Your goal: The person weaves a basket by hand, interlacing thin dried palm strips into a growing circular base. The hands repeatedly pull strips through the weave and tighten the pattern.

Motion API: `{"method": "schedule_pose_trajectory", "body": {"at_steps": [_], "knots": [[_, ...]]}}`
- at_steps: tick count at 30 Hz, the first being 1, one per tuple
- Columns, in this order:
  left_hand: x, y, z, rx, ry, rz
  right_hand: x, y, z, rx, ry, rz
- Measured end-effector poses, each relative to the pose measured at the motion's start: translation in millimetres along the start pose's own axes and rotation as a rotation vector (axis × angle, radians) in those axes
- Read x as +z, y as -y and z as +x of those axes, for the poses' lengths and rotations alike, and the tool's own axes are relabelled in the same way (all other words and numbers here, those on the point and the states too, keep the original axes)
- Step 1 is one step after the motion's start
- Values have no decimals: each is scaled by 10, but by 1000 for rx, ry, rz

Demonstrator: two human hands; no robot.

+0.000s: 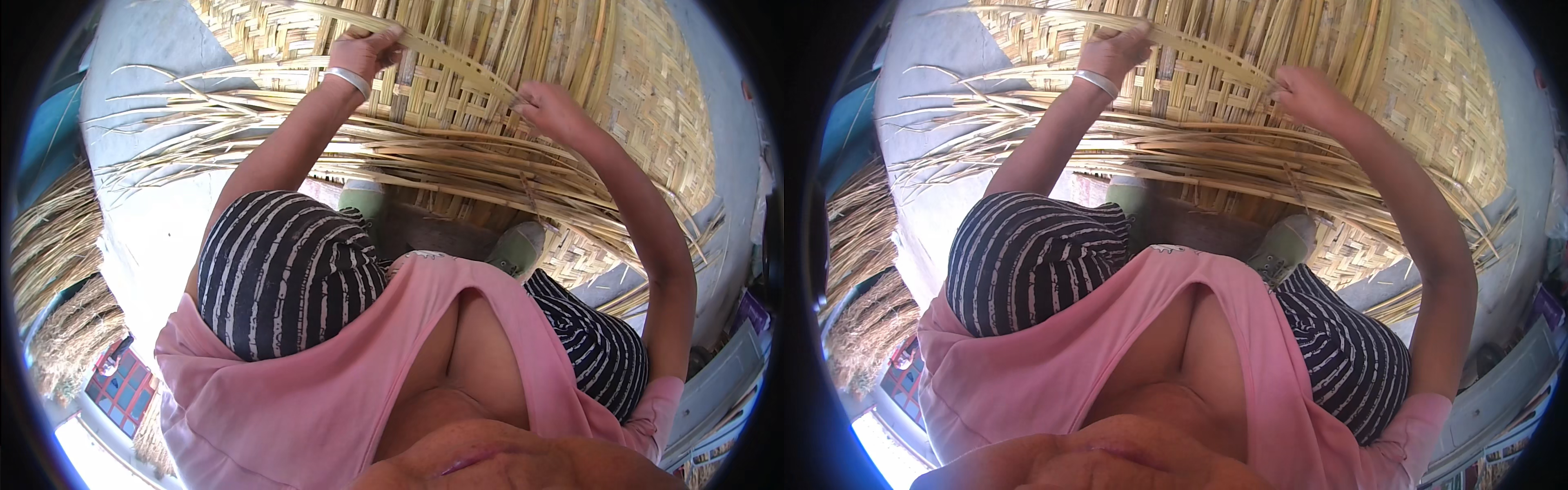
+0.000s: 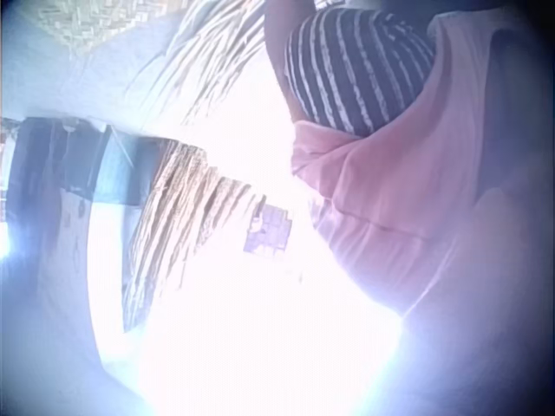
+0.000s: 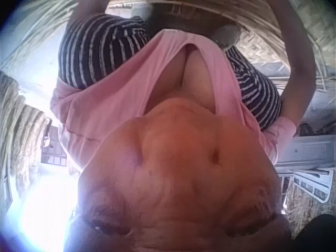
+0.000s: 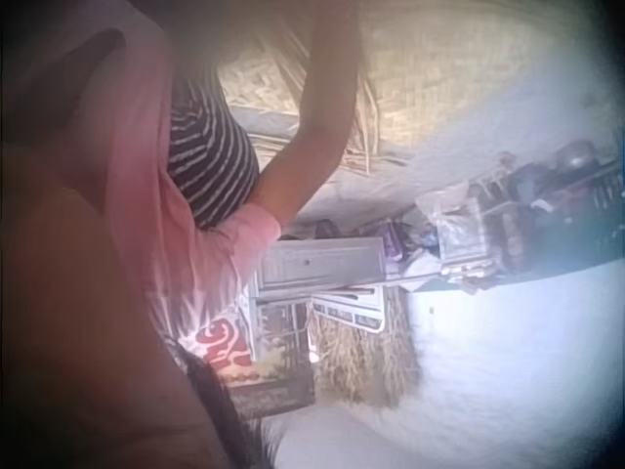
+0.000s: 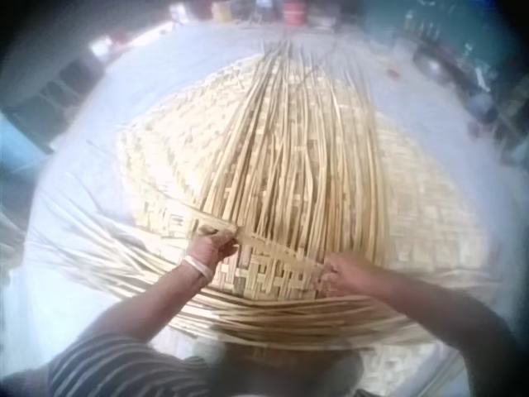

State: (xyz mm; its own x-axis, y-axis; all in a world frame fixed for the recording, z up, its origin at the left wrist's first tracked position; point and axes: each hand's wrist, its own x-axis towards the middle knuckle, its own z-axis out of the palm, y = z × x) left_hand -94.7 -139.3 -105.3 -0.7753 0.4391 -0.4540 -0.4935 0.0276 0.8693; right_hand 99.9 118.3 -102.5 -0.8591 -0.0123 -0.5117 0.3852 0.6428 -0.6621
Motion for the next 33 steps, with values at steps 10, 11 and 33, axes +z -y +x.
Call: {"method": "schedule_pose_trajectory", "body": {"at_steps": [10, 11, 33], "knots": [[-143, -45, 143, 82, -178, 79, 31, -218, -206, -43, -9, -224], [-170, -67, 155, 52, -188, 52, 29, -229, -206, -24, -6, -217], [-751, -244, 614, 394, -405, 318, -24, -663, -438, -3, -179, -403]]}}
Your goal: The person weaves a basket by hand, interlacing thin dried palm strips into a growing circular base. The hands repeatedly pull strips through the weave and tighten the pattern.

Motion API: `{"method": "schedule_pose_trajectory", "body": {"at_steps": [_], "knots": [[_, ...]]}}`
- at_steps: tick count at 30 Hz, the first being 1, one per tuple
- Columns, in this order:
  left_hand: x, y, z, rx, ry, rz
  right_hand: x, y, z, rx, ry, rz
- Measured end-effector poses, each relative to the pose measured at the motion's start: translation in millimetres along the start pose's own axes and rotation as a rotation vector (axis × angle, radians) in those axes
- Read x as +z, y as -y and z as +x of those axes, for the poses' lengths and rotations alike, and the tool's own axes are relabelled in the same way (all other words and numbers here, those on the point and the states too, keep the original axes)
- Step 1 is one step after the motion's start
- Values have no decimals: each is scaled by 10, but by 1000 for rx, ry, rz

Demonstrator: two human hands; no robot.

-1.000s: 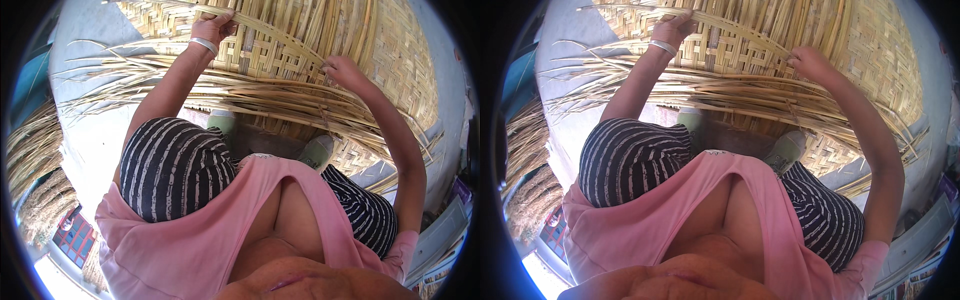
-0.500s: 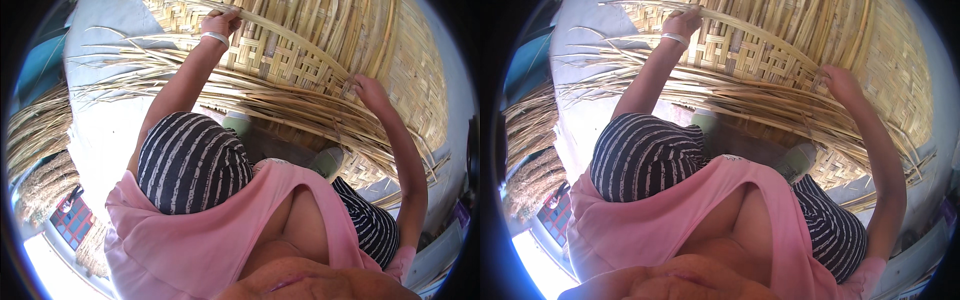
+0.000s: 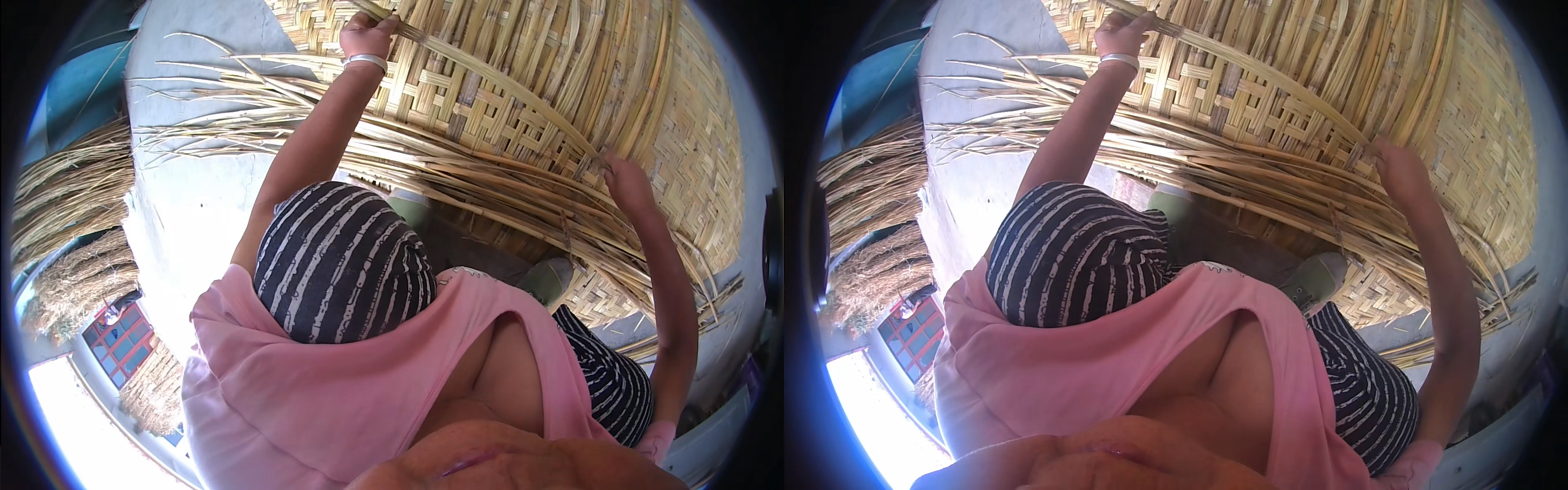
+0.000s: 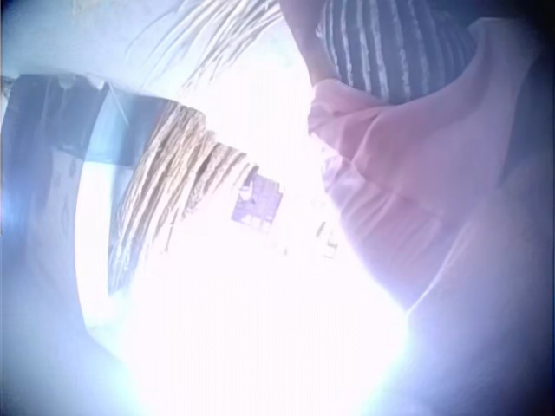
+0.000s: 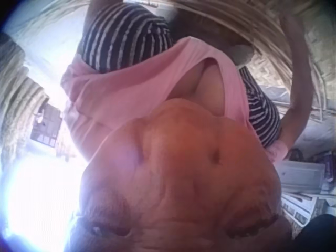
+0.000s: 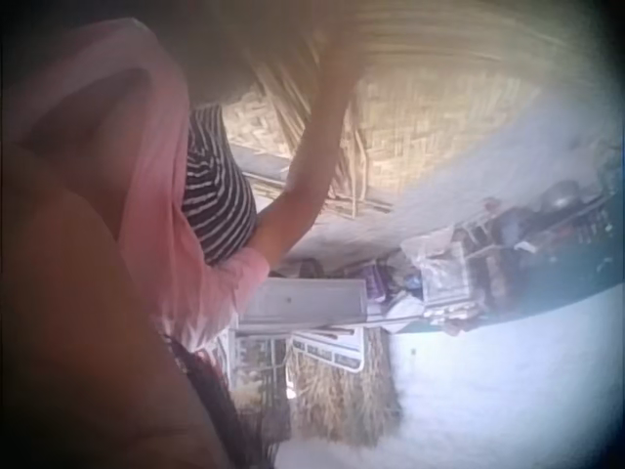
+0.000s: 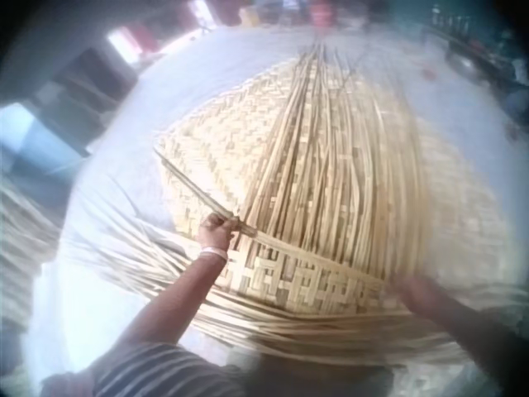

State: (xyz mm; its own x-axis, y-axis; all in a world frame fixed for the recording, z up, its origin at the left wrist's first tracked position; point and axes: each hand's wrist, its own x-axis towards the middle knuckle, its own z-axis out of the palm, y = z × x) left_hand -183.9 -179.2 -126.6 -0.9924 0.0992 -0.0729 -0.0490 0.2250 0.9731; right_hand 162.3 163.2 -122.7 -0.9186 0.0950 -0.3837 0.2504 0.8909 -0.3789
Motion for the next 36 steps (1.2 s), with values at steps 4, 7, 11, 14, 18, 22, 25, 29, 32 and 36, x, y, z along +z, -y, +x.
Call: {"method": "schedule_pose_trajectory", "body": {"at_steps": [4, 7, 11, 14, 18, 22, 25, 29, 32, 36], "knots": [[-284, 92, 265, -221, -35, -350, 36, -230, -24, 18, -65, 1], [-429, 15, 345, -195, -50, -314, 39, -449, -118, 189, 31, -46], [-326, 65, 213, 228, -102, 249, 84, -507, -162, 144, 6, -164], [-310, -82, 207, -209, -88, -224, 79, -558, -203, 175, -5, -206], [-773, 83, 497, -173, -29, -298, -19, -669, -262, 195, 18, -262], [-605, 189, 450, 9, -105, 51, 67, -795, -355, 217, 50, -293], [-533, 176, 389, 29, -153, 9, 39, -691, -399, 154, 0, -290], [-621, 133, 401, -8, -142, 50, -16, -681, -399, 163, -34, -281], [-605, 109, 395, -183, -96, -201, -3, -761, -400, 201, -10, -298], [-823, 351, 651, -280, 9, -381, 44, -875, -406, 197, -12, -316]]}}
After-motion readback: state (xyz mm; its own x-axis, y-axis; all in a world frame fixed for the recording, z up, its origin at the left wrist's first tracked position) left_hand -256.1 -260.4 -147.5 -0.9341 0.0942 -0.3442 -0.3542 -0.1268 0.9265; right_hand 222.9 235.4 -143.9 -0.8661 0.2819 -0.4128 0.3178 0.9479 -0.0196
